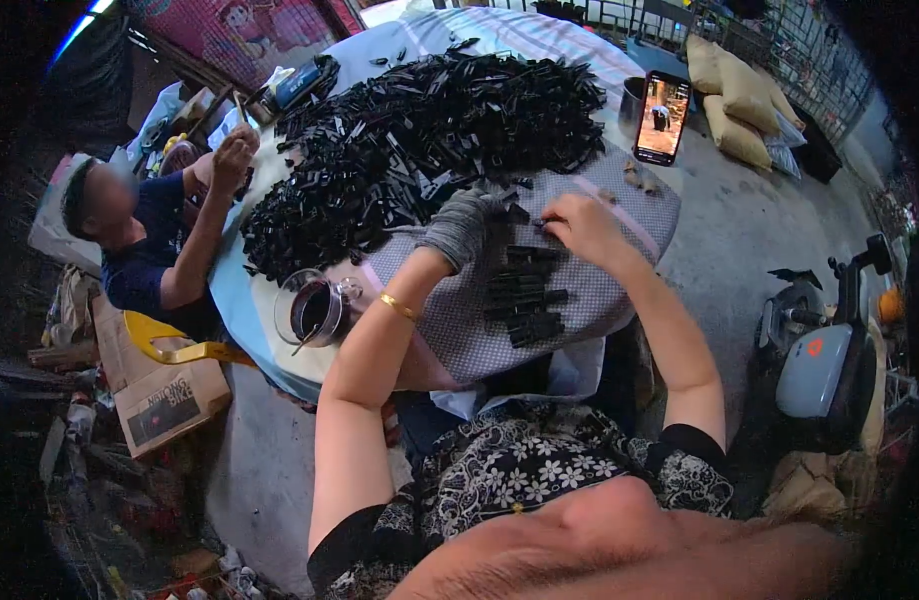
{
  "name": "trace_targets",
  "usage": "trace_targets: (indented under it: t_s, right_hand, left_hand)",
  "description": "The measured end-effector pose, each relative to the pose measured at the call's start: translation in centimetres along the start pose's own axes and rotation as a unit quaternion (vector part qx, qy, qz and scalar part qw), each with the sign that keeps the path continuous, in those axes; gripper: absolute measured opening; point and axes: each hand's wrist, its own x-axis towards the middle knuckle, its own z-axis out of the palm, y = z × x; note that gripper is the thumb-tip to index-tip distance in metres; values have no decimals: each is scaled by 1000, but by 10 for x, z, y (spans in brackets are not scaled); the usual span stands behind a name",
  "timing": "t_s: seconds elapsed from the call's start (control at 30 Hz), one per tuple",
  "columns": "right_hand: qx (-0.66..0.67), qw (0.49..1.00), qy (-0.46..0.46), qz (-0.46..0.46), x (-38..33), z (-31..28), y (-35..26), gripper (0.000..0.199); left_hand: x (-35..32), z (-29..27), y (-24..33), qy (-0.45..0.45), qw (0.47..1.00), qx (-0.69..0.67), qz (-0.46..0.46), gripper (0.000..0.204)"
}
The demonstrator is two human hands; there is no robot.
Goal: Sorting and arranging numerous small black plastic pieces on a table.
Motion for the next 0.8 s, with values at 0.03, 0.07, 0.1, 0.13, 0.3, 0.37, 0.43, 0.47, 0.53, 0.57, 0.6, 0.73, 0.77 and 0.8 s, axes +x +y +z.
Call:
trace_targets:
  t_s: [0.03,0.07,0.1,0.13,0.3,0.37,0.43,0.47,0.53,0.57,0.6,0.73,0.77,0.8]
  right_hand:
    - [1,1000,-1,-1,-1,-2,-6,17]
    - [66,997,1,30,0,-7,-18,15]
    - [131,990,4,61,0,-8,-25,14]
    - [131,989,4,60,-1,-4,-28,14]
    - [283,956,-26,73,-5,-5,-34,15]
    - [341,935,-23,92,-7,1,-26,17]
    - [400,910,-22,111,-6,-3,-23,19]
    - [437,885,-44,155,-4,-12,-27,18]
    - [472,856,-65,200,-3,-17,-24,16]
    - [508,828,-100,217,-4,-18,-21,18]
    - [542,796,-135,233,-5,-19,-19,19]
    - [594,757,-158,222,-5,-26,-17,19]
    - [590,765,-134,221,-3,-30,-16,18]
    - [509,824,-73,236,-1,-32,-18,15]
  left_hand:
    - [-1,0,1,0,1000,0,-2,25]
    - [-1,-1,2,15,998,-51,-14,24]
    - [-1,-1,3,29,994,-102,-25,25]
    - [-2,3,1,29,994,-101,-25,25]
    - [0,1,28,67,743,-650,-144,45]
    - [-1,-1,30,86,740,-653,-136,44]
    - [3,1,19,82,902,-424,-16,42]
    - [5,-2,19,70,979,-156,106,41]
    - [-1,-2,26,79,992,-60,75,29]
    - [-1,-1,29,88,991,10,104,28]
    - [-6,2,36,67,985,-156,17,26]
    - [-4,-22,44,-15,993,53,105,27]
    - [-3,-26,48,-43,997,21,52,26]
    - [-6,-3,32,16,1000,-8,-2,25]
